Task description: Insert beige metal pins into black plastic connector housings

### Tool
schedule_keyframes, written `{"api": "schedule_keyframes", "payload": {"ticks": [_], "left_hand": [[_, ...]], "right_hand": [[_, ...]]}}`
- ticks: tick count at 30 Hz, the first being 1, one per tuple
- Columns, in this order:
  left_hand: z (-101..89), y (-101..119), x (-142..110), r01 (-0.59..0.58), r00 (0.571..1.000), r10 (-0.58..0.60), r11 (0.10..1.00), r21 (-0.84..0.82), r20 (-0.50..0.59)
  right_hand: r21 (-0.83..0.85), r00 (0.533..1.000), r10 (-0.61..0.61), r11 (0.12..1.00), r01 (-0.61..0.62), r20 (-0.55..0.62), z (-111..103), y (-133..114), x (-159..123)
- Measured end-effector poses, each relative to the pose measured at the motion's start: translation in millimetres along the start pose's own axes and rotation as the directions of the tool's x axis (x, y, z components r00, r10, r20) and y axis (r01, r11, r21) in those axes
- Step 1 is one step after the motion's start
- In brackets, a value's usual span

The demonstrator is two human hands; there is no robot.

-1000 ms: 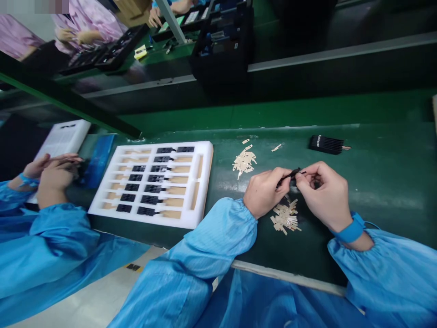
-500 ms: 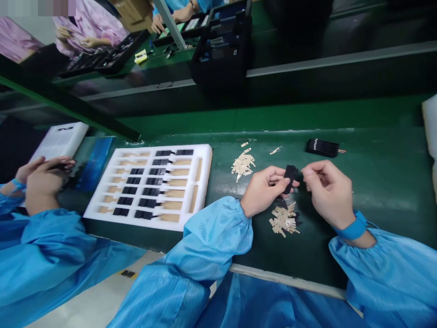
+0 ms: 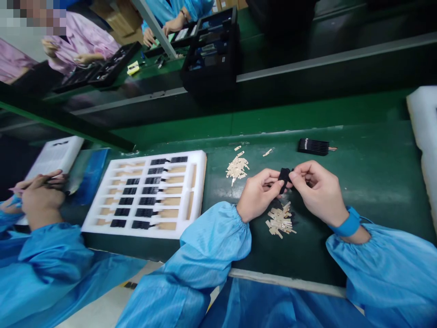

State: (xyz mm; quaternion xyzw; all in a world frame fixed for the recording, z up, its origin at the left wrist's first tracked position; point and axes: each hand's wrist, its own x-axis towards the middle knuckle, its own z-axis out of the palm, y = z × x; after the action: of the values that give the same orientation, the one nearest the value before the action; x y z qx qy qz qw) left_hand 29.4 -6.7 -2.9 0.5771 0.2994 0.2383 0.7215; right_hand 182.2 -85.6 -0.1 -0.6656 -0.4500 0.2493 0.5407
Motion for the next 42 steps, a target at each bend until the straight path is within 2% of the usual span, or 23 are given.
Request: {"api": "schedule_keyframes", "payload": {"ticks": [4,7,11,14,18,26,28,31,33,37,42], "left_hand": [[-2.4,1.6,0.4,0.000,1.000,0.000,1.000,0.011,0.018],[-6.4,6.1,1.7,0.034,0.995,-0.029,0.998,-0.049,0.091],[-12.3,12.9,2.3,0.156,0.971,-0.119,0.972,-0.176,0.207],[-14.5,14.8,2.1,0.264,0.947,-0.195,0.926,-0.271,0.255],[-14.8,13.3,2.4,0.302,0.941,-0.213,0.879,-0.368,0.263],[-17.1,10.0,4.4,0.309,0.943,-0.219,0.858,-0.410,0.252],[-18.2,11.0,4.9,0.313,0.944,-0.231,0.852,-0.420,0.237],[-19.1,12.6,4.9,0.315,0.945,-0.241,0.849,-0.424,0.221],[-19.0,13.3,4.6,0.317,0.945,-0.243,0.850,-0.422,0.219],[-18.1,13.7,4.0,0.322,0.944,-0.257,0.859,-0.399,0.209],[-17.4,14.5,4.1,0.317,0.943,-0.246,0.868,-0.382,0.223]], "right_hand": [[0.036,1.000,0.016,0.999,-0.016,0.007,-0.1,-0.6,1.0],[0.139,0.996,0.057,0.988,-0.065,0.064,-1.8,-4.4,4.3],[0.274,0.977,0.089,0.951,-0.141,0.192,-6.3,-8.1,8.0],[0.324,0.964,0.080,0.932,-0.162,0.252,-9.1,-7.4,7.7],[0.351,0.963,0.055,0.924,-0.149,0.264,-8.2,-7.7,4.3],[0.325,0.963,0.063,0.934,-0.149,0.263,-3.3,-8.1,0.2],[0.300,0.976,0.044,0.948,-0.108,0.213,-5.6,-7.2,2.5],[0.246,0.999,0.007,0.969,-0.018,0.044,-9.3,-7.7,6.2],[0.221,0.999,-0.026,0.975,0.031,-0.026,-10.6,-9.3,7.6],[0.197,0.997,-0.069,0.977,0.076,-0.043,-11.1,-11.3,7.0],[0.143,0.999,-0.049,0.988,0.051,-0.020,-12.0,-7.0,5.8]]}}
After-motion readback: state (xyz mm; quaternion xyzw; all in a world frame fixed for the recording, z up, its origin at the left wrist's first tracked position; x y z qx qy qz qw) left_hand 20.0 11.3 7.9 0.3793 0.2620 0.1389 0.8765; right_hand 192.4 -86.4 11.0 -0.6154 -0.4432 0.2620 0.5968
